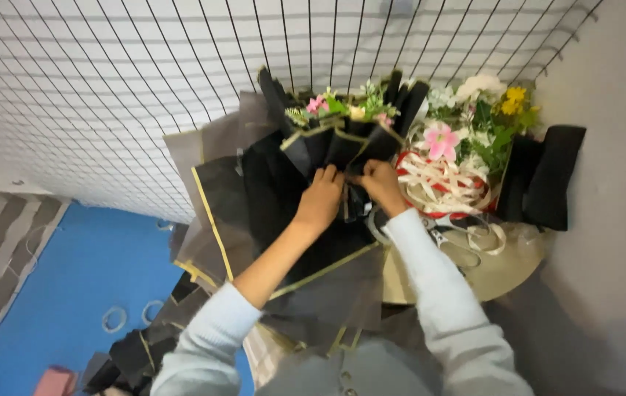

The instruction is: Wrapping a flower bouquet with decorative paper and securing it with tape.

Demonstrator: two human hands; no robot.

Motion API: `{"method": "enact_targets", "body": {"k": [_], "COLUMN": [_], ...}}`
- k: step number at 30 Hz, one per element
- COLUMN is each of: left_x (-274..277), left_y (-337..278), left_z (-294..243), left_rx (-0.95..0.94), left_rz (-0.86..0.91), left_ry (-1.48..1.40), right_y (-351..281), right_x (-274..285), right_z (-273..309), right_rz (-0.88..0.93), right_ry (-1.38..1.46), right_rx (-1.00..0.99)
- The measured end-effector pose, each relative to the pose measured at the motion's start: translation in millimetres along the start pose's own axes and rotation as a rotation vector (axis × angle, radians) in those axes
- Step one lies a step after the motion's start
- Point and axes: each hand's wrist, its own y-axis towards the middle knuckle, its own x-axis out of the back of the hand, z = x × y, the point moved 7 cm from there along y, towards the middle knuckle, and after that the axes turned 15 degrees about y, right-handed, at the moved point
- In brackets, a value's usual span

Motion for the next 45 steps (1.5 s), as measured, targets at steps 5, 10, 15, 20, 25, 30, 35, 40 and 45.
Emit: {"method": "enact_targets", "body": {"k": [5,10,15,20,25,30,35,40,45], "left_x": [-1.1,9.2,5.4,47.2,65.0,89.3,39.1,114.6,190.8], "left_y": [-4.6,-5.5,-1.1,16.0,23.0,6.4,-3.2,41.4,66.1], "left_z": [-4.5,-5.4,7.2,30.7,51.4,48.1,16.1,25.4,41.7], "left_rx": [-0.002,0.004,0.017,0.121,0.135,0.166,0.238,-0.065,-0.531], "left_rz": [0.049,0.022,0.045,-0.013,-0.180,-0.347,-0.097,-0.444,-0.759], "left_ry": [0.085,0.105,-0.046,-0.142,-0.207,-0.439,-1.265,-2.372,-2.780], "right_y": [-5.1,7.8,-27.8,-71.3,-74.9,-71.3,-67.8,-103.0,-134.9], "right_x": [2.9,7.0,20.7,11.1,5.3,29.5,68.3,63.6,21.8], "right_z": [1.9,-26.9,15.8,68.0,64.6,51.4,-7.3,19.0,72.6], "right_rz": [0.077,0.051,0.025,0.124,0.122,0.087,-0.083,-0.038,0.400], "right_ry": [0.124,0.118,0.115,-0.148,-0.172,-0.095,0.338,0.874,0.934], "right_rx": [-0.010,0.021,0.221,0.638,0.617,0.565,0.323,0.087,0.162]}}
